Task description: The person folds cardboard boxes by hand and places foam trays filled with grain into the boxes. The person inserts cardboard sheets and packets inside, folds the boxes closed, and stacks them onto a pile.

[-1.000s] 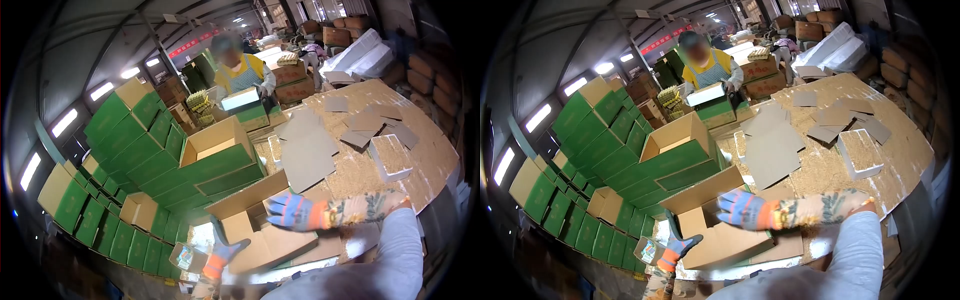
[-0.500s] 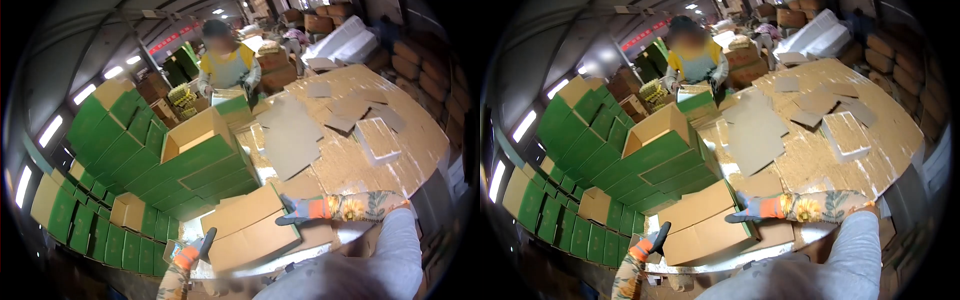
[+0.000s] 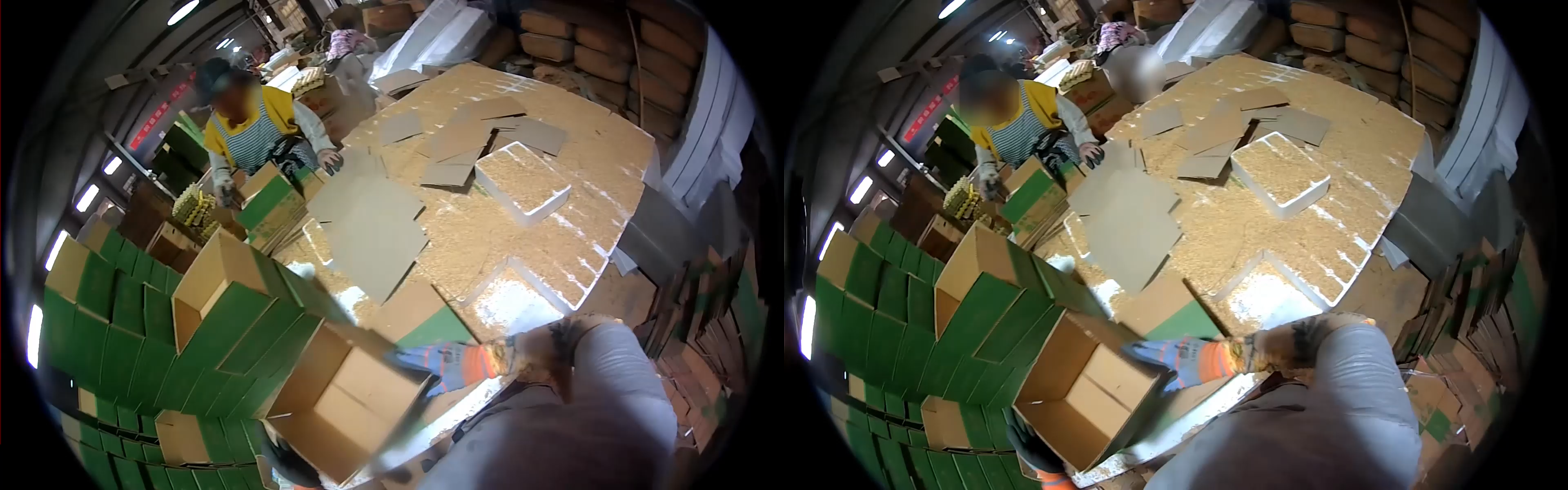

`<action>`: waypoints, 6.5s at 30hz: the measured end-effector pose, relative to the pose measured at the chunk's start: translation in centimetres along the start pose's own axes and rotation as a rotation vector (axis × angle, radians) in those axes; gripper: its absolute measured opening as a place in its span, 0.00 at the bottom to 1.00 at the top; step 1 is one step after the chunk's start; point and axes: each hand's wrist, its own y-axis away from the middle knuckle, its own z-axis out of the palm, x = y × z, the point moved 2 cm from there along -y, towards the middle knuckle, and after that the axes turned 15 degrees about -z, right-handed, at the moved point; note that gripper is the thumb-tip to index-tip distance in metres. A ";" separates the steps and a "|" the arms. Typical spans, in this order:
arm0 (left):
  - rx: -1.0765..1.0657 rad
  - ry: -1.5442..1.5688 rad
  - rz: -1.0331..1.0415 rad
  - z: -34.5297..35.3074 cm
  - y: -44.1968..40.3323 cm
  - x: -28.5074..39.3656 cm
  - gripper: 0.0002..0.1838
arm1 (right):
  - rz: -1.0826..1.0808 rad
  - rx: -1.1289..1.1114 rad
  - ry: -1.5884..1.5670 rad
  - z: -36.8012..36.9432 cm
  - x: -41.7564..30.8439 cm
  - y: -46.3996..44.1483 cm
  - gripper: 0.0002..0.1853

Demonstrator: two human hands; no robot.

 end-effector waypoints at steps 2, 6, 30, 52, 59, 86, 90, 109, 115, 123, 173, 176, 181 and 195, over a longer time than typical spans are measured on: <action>0.169 -1.050 0.238 -2.0 -2.1 0.6 0.32 | -0.066 -0.080 -0.217 -2.1 2.0 0.0 0.46; 0.154 -0.712 0.031 -1.0 -3.9 0.9 0.42 | 0.251 0.183 0.150 -12.4 12.3 4.7 0.31; 0.191 -0.831 -0.142 -4.8 -6.5 0.9 0.37 | 0.647 0.823 -0.855 -25.4 19.8 18.5 0.30; 0.256 -1.110 0.485 -10.7 -9.0 -3.1 0.17 | 0.245 -0.444 -0.894 -11.9 -1.5 -19.9 0.33; 0.093 -0.113 -0.050 -6.3 -7.6 -2.4 0.19 | 0.301 -0.785 -0.541 -7.7 -2.8 -22.8 0.33; 1.076 -1.926 -0.293 -37.2 0.1 -11.6 0.28 | -0.251 0.294 0.219 -6.5 -3.3 -12.5 0.13; 0.773 -1.788 -0.225 -30.2 -0.8 -10.0 0.21 | 0.054 0.612 0.243 -6.3 3.7 -9.2 0.14; 1.159 -1.868 -0.607 -24.2 -4.8 -7.9 0.23 | 0.966 -0.075 0.600 -4.0 29.4 -9.0 0.60; 1.201 -1.616 -0.142 -23.4 -1.7 -2.8 0.22 | 0.967 0.047 0.489 -6.4 35.9 -5.3 0.61; 0.550 -0.669 0.286 1.4 -0.8 7.9 0.18 | 0.567 1.144 -0.558 -15.8 35.8 2.3 0.30; -0.130 -0.775 -0.439 -4.4 -4.9 -5.5 0.46 | 0.742 0.008 -0.188 3.0 2.0 -5.0 0.63; -0.113 -0.670 -0.350 -5.0 -3.5 -5.2 0.45 | 0.685 -0.053 -0.547 2.6 3.7 -4.2 0.56; -0.198 -0.375 -0.401 -3.3 -3.7 -5.0 0.38 | 0.495 0.288 -1.066 1.7 3.1 -2.7 0.36; 0.542 -0.415 0.736 -5.3 -17.4 10.9 0.31 | 0.276 1.271 -1.273 -12.4 18.3 -1.9 0.23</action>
